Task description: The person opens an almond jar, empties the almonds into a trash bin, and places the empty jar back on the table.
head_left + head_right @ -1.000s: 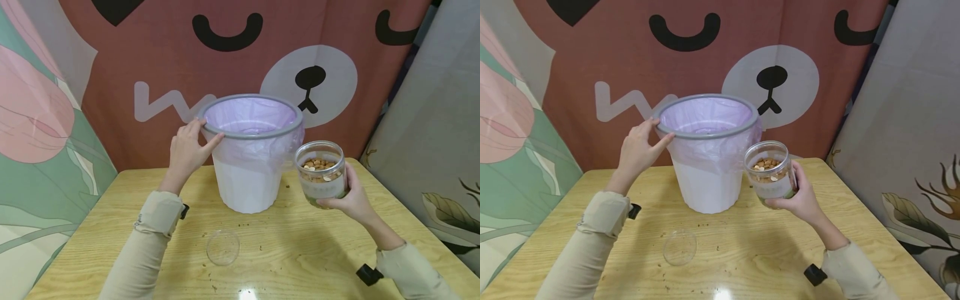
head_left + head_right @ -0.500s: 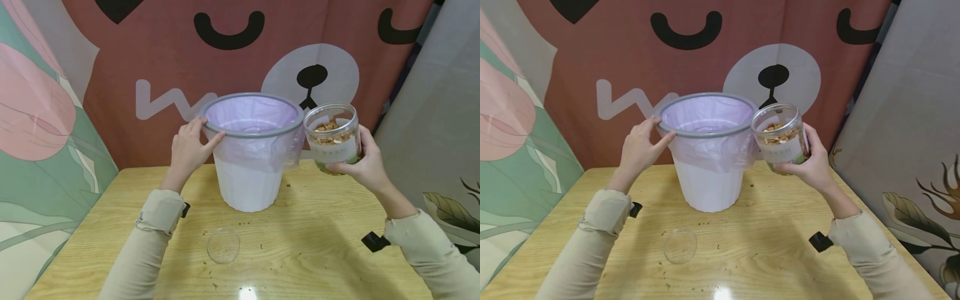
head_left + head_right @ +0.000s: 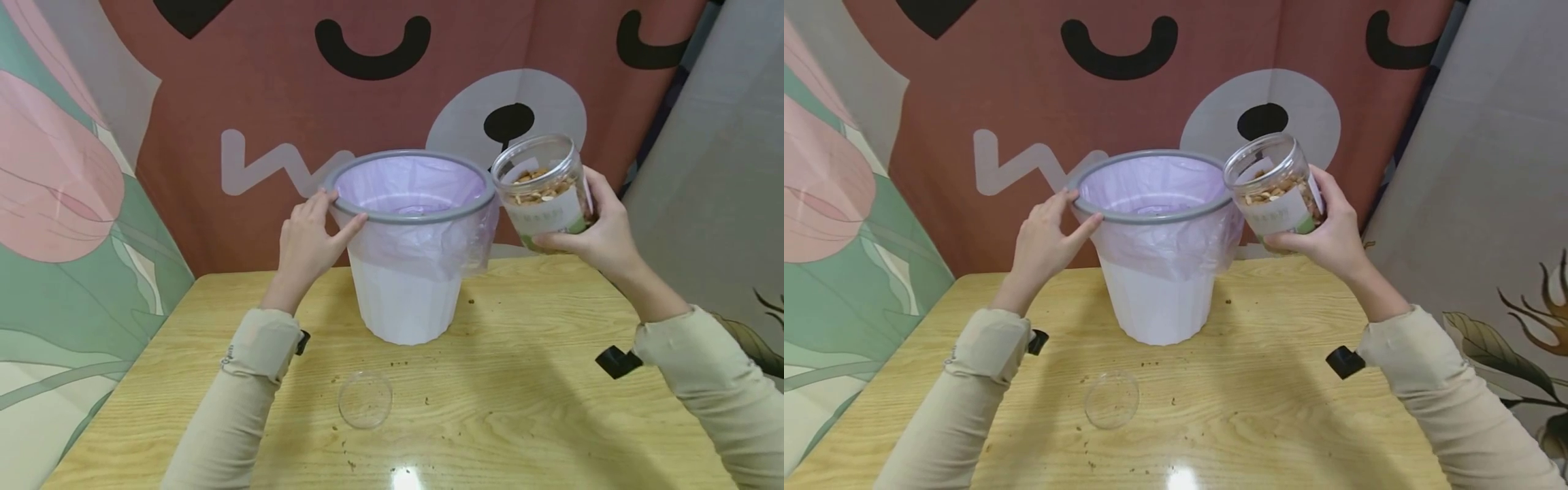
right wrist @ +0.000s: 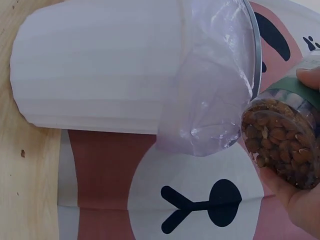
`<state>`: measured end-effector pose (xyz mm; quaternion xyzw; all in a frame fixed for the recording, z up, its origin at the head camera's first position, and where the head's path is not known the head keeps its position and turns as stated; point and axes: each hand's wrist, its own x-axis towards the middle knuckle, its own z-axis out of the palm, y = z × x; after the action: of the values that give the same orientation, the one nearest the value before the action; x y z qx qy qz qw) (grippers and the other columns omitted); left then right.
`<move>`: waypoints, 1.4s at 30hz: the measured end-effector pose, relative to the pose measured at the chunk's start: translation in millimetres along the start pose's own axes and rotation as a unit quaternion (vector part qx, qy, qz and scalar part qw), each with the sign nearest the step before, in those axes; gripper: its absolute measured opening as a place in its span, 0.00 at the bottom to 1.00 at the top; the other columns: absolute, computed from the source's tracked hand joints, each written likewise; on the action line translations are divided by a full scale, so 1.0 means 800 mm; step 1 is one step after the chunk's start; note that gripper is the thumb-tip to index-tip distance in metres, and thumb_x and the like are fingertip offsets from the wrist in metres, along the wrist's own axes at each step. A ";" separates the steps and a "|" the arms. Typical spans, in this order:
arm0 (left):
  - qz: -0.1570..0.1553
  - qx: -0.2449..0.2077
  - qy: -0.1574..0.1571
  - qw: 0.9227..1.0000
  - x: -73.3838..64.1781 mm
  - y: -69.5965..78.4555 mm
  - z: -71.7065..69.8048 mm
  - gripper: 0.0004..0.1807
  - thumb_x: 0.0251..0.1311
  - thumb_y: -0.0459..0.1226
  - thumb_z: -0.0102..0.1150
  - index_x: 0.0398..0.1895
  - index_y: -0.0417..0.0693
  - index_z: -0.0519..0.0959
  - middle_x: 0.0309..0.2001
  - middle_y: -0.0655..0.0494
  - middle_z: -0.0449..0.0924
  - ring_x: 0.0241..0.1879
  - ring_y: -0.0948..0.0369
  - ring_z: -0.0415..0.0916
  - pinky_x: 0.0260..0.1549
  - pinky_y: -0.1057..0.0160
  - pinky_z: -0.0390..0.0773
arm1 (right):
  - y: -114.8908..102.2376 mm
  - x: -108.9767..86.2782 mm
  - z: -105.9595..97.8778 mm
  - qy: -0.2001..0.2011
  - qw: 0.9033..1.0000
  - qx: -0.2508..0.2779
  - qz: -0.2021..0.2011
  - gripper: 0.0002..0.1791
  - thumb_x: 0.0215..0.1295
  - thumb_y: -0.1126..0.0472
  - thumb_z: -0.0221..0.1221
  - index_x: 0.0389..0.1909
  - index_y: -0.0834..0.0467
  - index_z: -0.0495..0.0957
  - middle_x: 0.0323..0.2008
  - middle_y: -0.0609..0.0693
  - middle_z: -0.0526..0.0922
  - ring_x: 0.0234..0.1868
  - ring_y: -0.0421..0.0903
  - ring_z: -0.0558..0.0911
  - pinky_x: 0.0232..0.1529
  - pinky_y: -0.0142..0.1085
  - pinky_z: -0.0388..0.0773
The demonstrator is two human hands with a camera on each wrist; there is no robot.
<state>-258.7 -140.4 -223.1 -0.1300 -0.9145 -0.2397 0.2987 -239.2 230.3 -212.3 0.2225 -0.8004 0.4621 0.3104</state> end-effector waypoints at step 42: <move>0.005 -0.001 0.006 1.000 0.000 0.001 0.003 0.40 0.54 0.63 0.44 0.62 0.45 0.64 0.63 0.45 0.59 0.56 0.46 0.62 0.42 0.47 0.65 | -0.041 0.073 0.005 -0.087 0.974 -0.178 -0.105 0.53 0.28 0.66 0.74 0.64 0.54 0.60 0.55 0.55 0.67 0.46 0.50 0.66 0.37 0.28 0.60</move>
<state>-259.7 -138.7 -224.6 -0.1336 -0.9119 -0.2396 0.3052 -260.5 207.0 -153.0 0.2856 -0.8661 0.2557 0.3207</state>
